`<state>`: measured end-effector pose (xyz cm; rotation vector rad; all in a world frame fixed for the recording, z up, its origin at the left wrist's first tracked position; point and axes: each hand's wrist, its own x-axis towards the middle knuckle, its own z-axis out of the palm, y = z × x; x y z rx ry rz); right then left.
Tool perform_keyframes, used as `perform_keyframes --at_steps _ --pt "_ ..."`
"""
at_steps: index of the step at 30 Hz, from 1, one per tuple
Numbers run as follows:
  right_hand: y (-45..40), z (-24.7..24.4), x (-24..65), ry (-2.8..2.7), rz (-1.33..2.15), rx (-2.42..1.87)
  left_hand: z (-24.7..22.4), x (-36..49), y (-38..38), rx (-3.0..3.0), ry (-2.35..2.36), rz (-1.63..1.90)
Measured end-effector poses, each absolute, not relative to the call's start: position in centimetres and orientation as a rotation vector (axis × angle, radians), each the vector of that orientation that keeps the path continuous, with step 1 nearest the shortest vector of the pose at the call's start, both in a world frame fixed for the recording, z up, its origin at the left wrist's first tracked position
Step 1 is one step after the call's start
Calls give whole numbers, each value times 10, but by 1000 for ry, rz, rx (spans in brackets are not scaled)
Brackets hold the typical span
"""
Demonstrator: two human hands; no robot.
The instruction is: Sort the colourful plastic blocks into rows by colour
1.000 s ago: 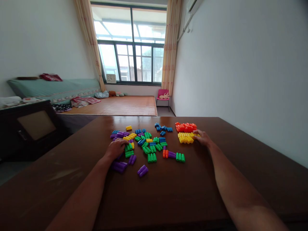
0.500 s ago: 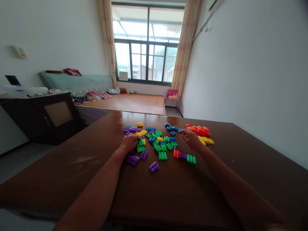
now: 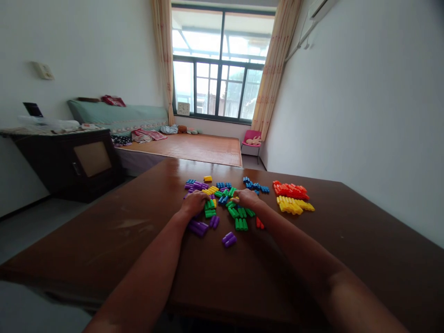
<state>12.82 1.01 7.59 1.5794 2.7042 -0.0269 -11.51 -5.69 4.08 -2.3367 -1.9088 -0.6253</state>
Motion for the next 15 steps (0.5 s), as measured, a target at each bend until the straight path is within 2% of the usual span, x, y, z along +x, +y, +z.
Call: perform_keyframes --at_steps 4,8,15 --pt "19 71 153 3053 -315 1642 39 -117 -54 -2342 -1923 -659" --pt "37 71 229 3278 -601 1919 35 -121 -50 -2355 -1916 -659" --pt "58 39 424 2839 -622 3056 33 -125 -45 -2382 -1861 -637"
